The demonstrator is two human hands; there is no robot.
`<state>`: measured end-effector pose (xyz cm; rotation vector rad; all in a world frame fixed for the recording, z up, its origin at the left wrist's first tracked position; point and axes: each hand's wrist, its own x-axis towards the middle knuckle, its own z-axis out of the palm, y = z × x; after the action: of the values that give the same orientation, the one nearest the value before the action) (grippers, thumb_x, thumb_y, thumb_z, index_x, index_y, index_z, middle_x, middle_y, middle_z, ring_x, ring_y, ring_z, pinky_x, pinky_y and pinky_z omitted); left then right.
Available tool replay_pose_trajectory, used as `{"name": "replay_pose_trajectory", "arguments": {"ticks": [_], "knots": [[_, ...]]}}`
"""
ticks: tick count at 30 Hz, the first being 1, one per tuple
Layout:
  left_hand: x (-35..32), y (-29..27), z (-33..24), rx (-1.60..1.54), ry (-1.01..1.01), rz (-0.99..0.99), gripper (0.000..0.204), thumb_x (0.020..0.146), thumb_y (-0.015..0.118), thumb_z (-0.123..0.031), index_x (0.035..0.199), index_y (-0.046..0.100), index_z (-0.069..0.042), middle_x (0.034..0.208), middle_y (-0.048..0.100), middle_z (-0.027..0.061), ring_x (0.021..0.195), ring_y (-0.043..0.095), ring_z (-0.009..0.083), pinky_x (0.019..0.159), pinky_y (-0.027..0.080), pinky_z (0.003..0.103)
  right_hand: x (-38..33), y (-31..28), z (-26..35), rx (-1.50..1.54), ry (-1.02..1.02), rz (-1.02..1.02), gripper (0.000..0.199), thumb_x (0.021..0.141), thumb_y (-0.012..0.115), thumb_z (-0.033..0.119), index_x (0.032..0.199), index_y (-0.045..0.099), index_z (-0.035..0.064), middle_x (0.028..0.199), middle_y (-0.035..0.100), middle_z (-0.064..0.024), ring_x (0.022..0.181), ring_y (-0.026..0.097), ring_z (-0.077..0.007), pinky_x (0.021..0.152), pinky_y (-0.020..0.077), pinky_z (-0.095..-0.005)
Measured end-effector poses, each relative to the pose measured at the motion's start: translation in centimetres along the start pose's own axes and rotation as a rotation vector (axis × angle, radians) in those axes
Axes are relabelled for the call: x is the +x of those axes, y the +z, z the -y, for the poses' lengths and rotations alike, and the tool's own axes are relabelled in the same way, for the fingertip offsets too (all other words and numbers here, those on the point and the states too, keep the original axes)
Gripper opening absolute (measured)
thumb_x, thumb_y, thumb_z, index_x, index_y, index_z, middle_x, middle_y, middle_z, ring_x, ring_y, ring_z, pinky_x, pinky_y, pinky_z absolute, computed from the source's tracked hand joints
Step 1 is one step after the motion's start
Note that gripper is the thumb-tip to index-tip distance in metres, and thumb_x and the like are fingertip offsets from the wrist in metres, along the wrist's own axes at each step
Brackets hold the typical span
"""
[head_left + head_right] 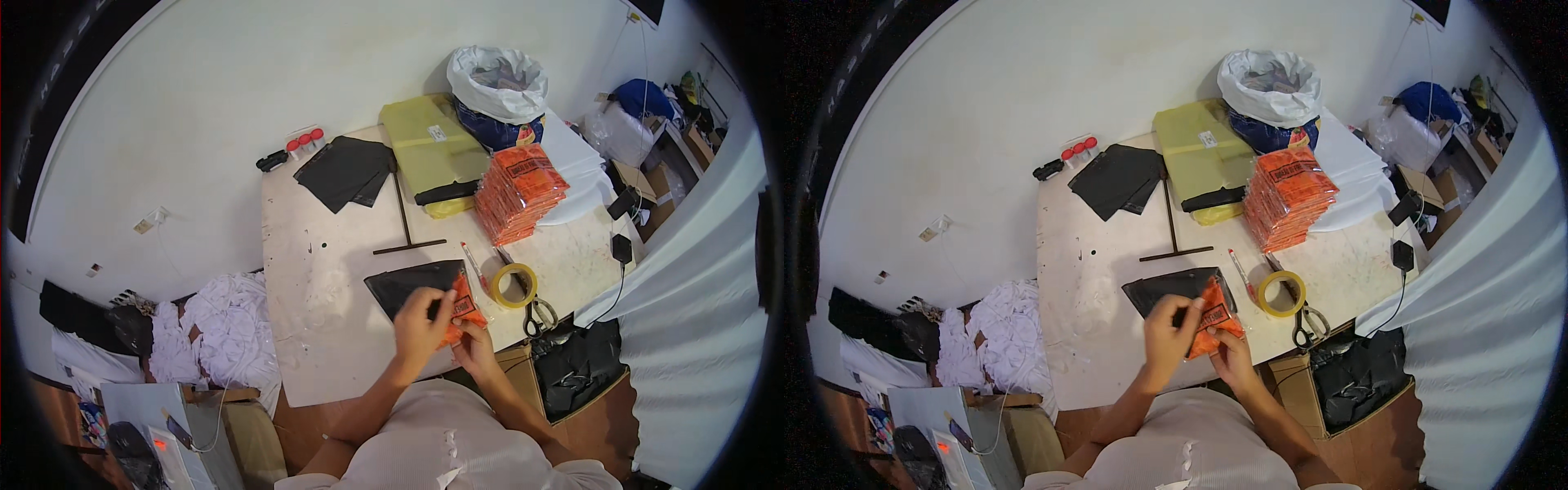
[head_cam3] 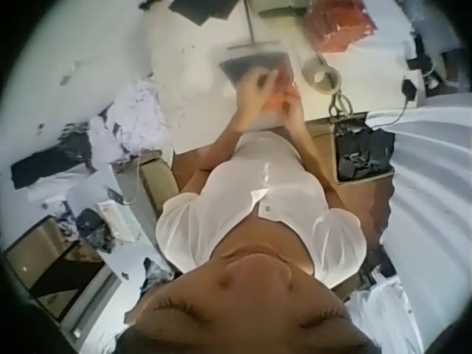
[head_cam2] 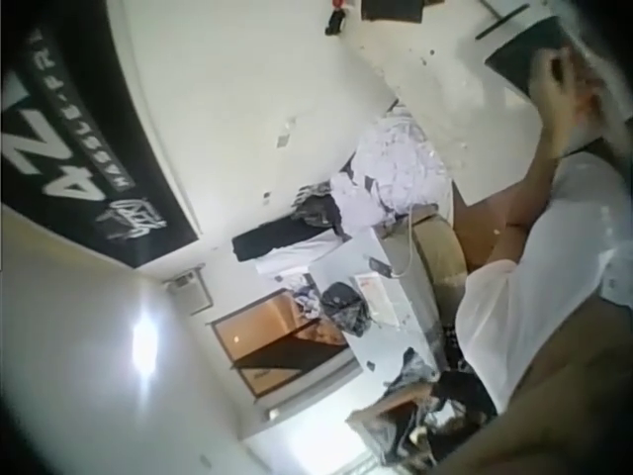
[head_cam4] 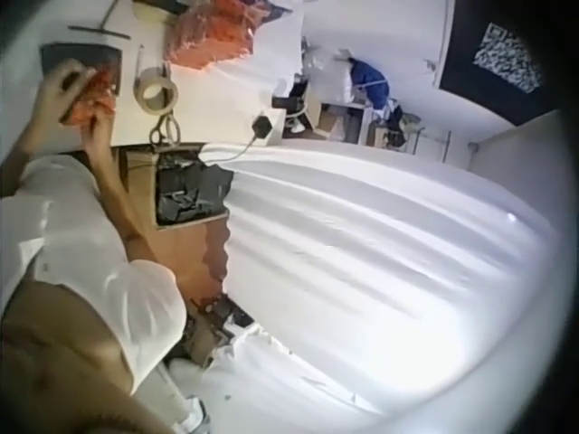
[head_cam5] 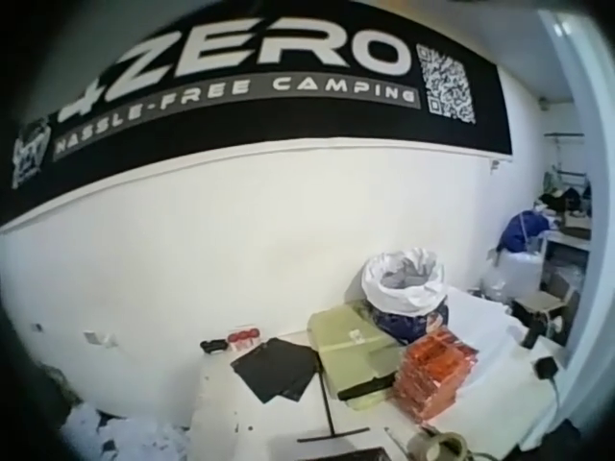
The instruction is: Packaging and labeling small black square items using tape, scissors, and a marker.
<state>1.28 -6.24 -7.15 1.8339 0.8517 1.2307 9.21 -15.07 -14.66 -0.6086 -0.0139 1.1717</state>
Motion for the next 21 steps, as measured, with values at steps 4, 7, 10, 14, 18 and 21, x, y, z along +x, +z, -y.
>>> {"name": "replay_pose_trajectory", "arguments": {"ticks": [4, 7, 10, 14, 18, 21], "knots": [[-2.1, 1.2, -1.3, -0.034, 0.068, 0.184, 0.011, 0.076, 0.066, -0.009, 0.076, 0.058, -0.001, 0.072, 0.059, 0.0098, 0.062, 0.059, 0.0241, 0.057, 0.046, 0.030, -0.9, -0.5, -1.2, -1.189, -0.702, 0.206, 0.021, 0.078, 0.054, 0.004, 0.098, 0.053, -0.0001, 0.096, 0.056, -0.0069, 0.091, 0.052, -0.0113, 0.075, 0.0414, -0.0259], [-2.4, 0.5, -3.2, -0.132, 0.166, 0.315, 0.011, 0.074, 0.065, -0.006, 0.084, 0.062, -0.002, 0.085, 0.063, 0.0104, 0.073, 0.061, 0.0246, 0.067, 0.049, 0.031, -1.0, -3.2, -0.2, -1.163, -0.568, 0.165, 0.023, 0.079, 0.052, 0.007, 0.101, 0.052, 0.0004, 0.099, 0.056, -0.0078, 0.094, 0.051, -0.0132, 0.078, 0.0414, -0.0283], [-1.4, -3.6, -5.6, -0.072, 0.587, 0.136, 0.017, 0.075, 0.062, -0.008, 0.092, 0.064, -0.005, 0.095, 0.062, 0.0090, 0.095, 0.056, 0.0301, 0.083, 0.045, 0.042, -0.4, -0.1, 1.5, -0.395, -0.349, 0.141, 0.037, 0.086, 0.049, 0.023, 0.117, 0.048, 0.0037, 0.113, 0.053, -0.0111, 0.108, 0.048, -0.0203, 0.095, 0.0370, -0.0372], [-0.2, -6.1, -3.2, -0.231, 0.222, -0.166, 0.053, 0.078, 0.056, -0.004, 0.129, 0.040, -0.005, 0.131, 0.042, 0.0132, 0.117, 0.042, 0.0272, 0.098, 0.031, 0.038, 1.0, -1.1, 1.8, 0.026, -0.140, 0.129, 0.045, 0.092, 0.038, 0.034, 0.129, 0.038, 0.0066, 0.126, 0.046, -0.0119, 0.115, 0.044, -0.0261, 0.101, 0.0339, -0.0410], [1.6, -5.3, -1.2, -0.966, -0.283, -0.090, 0.062, 0.086, 0.046, -0.005, 0.140, 0.015, -0.006, 0.143, 0.025, 0.0108, 0.129, 0.026, 0.0223, 0.101, 0.027, 0.035, 1.1, 3.1, 2.1, -0.354, -0.234, 0.217, 0.045, 0.095, 0.032, 0.034, 0.132, 0.033, 0.0083, 0.125, 0.044, -0.0097, 0.113, 0.045, -0.0254, 0.101, 0.0338, -0.0400], [1.6, -4.7, 0.4, -0.947, -0.288, -0.213, 0.055, 0.090, 0.045, -0.016, 0.138, 0.020, -0.006, 0.141, 0.029, 0.0101, 0.127, 0.030, 0.0211, 0.100, 0.029, 0.034, 0.7, 3.1, 2.0, 0.336, 0.018, 0.116, 0.052, 0.086, 0.054, 0.028, 0.130, 0.036, 0.0067, 0.131, 0.040, -0.0104, 0.121, 0.038, -0.0227, 0.101, 0.0311, -0.0373]]}}
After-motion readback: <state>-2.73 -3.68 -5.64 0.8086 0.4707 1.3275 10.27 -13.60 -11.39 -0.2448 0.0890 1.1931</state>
